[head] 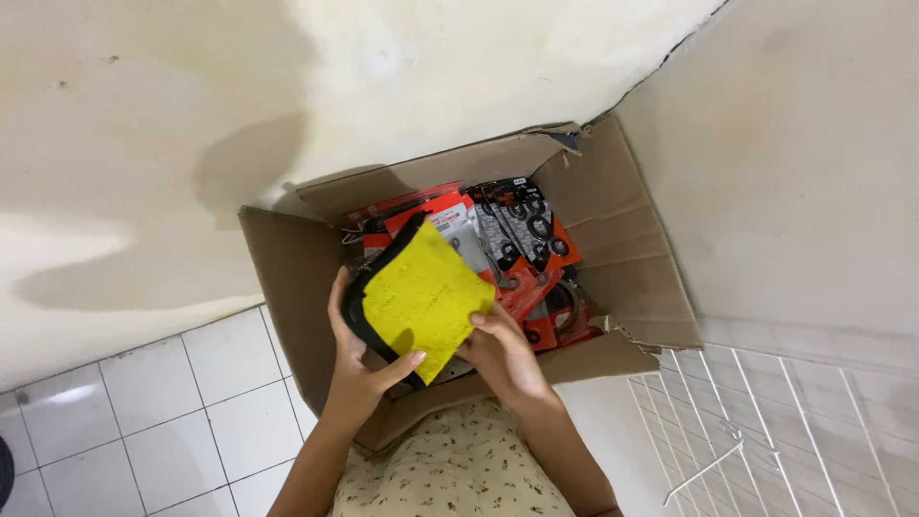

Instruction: Cleaning and wiping down packaged motorcycle parts with a cloth before hanging them on a display rack.

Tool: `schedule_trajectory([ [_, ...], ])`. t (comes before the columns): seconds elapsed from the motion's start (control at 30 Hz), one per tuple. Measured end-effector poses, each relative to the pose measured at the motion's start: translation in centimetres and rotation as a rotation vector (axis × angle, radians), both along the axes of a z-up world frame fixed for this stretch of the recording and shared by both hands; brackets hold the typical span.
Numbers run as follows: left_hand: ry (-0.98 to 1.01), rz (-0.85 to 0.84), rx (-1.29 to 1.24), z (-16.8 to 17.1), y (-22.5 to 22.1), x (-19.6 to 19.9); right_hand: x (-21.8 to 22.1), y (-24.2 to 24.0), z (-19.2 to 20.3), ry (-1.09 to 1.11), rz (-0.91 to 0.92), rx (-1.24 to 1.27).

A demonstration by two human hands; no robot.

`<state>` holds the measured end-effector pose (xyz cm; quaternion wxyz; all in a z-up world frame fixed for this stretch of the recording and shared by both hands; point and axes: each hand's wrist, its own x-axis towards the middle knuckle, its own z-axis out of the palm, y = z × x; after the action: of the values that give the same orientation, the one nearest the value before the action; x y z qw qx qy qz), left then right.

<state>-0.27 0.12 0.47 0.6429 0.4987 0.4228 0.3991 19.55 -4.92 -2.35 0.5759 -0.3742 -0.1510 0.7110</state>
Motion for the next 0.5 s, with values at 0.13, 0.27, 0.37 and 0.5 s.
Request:
schedule_trajectory([
  [0.13, 0.002, 0.031, 0.048, -0.1, 0.0, -0.1, 0.2, -0.9, -2.4, -0.041, -0.058, -0.019],
  [0.27, 0.062, 0.055, -0.111, -1.9, -0.6, -0.1, -1.1, -0.5, -1.4, -0.141, -0.192, -0.012],
  [0.37, 0.137, 0.046, -0.338, -2.7, -1.0, 0.3, -1.2, -0.6, -2.4, -0.33, -0.26, 0.064],
  [0.5, 0.012, 0.017, -0.155, -1.2, -1.2, 0.9, -1.2, -0.3, -1.3, -0.335, -0.235, 0.149],
])
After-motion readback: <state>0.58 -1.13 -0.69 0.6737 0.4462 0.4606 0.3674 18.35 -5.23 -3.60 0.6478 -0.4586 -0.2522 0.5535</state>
